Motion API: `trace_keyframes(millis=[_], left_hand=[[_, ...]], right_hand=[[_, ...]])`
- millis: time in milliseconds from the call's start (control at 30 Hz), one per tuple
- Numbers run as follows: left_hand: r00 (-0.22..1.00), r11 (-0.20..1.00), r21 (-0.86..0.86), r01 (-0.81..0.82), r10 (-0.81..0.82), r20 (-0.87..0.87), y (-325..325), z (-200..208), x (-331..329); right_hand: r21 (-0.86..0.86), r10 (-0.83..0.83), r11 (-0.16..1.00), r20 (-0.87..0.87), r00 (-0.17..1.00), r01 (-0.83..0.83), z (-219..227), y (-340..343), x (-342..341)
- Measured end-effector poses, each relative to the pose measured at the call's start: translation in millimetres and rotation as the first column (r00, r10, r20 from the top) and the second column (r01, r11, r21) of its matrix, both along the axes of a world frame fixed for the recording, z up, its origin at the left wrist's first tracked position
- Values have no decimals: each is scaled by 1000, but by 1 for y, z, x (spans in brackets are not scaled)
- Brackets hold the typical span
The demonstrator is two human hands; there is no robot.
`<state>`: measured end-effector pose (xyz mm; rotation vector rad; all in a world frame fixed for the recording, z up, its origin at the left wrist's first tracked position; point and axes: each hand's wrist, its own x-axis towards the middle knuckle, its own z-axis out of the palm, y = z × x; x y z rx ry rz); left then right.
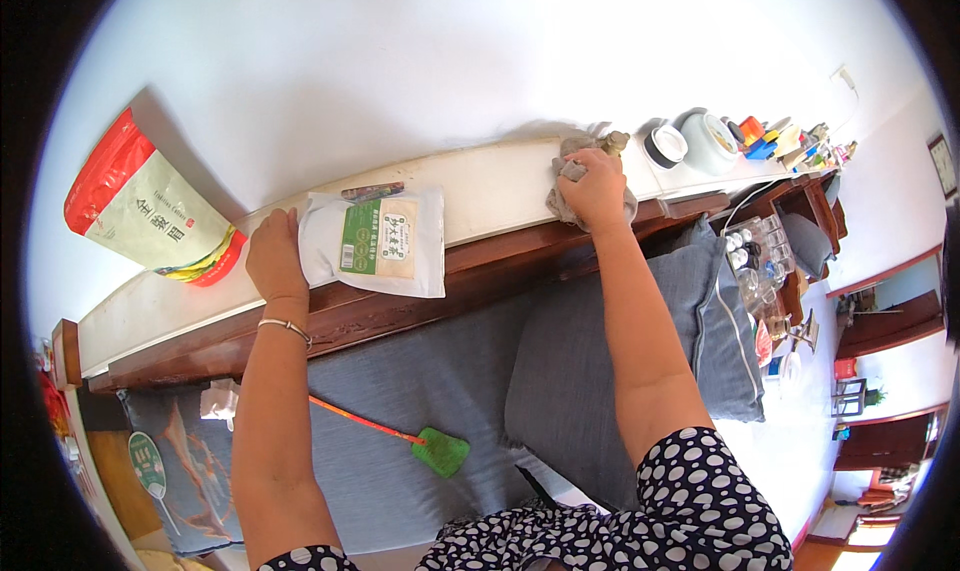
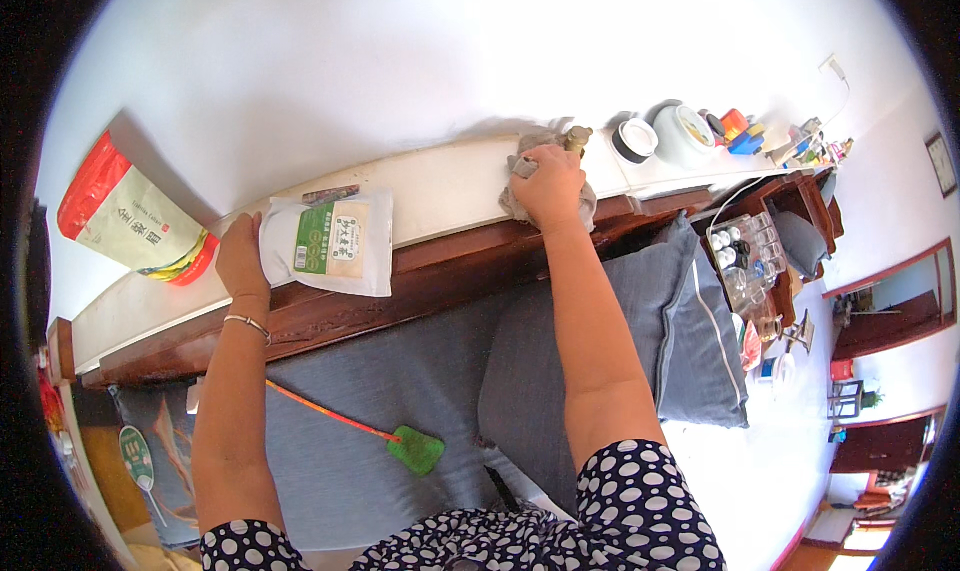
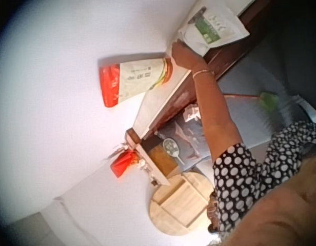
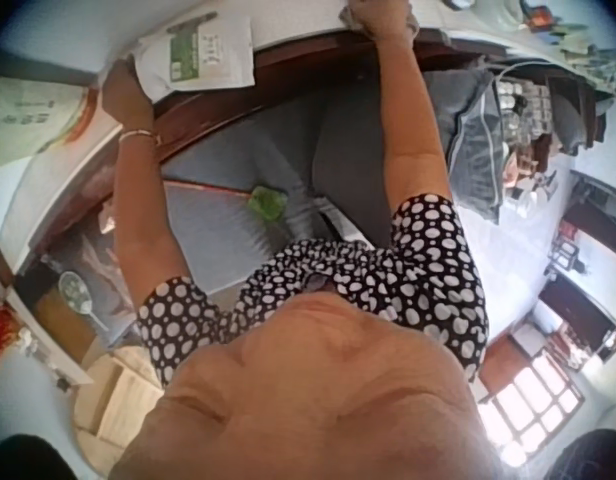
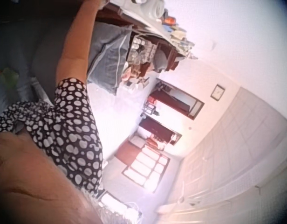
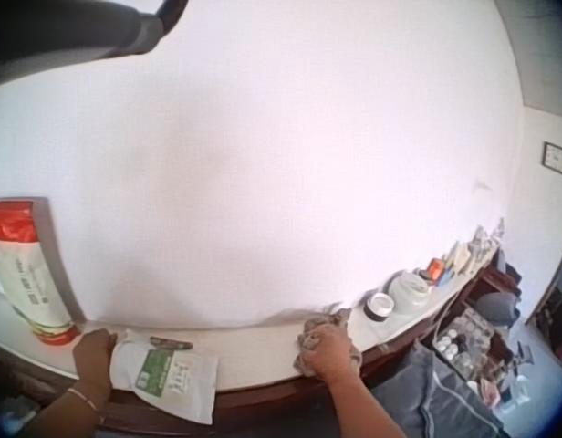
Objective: The person wipes a wooden shelf with a cloth, moving items like a bag of tea and a small box aside to reach the surface. They continue wiping along the shelf and the wooden frame below, then return the items to their original positions.
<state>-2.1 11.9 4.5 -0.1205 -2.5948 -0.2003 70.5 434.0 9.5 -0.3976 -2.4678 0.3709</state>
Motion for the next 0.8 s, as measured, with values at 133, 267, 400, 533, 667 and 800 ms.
trace_keyframes(millis=[133, 267, 400, 533, 667, 800], left_hand=[[1000, 1000, 7, -12, 12, 26, -4, -1, 0], [1000, 1000, 11, -13, 12, 24, -5, 0, -1], [999, 999, 34, 9, -11, 39, 1, 1, -1], [998, 996, 52, 66, -65, -20, -3, -3, -1], [998, 999, 47, 22, -24, 57, -8, -5, -4], [999, 999, 18, 30, -31, 23, -5, -6, -5]], right_hand=[[-18, 108, 994, -5, 994, -108, 6, -19, -7], [-11, 235, 972, 64, 970, -235, 12, -69, -18], [-50, 424, 904, -13, 906, -424, 3, -123, -43], [-120, 495, 859, -57, 867, -498, 11, -137, -42], [-205, 475, 840, -166, 864, -502, 8, -101, -28], [-248, 192, 940, -177, 965, -232, 19, -20, 13]])
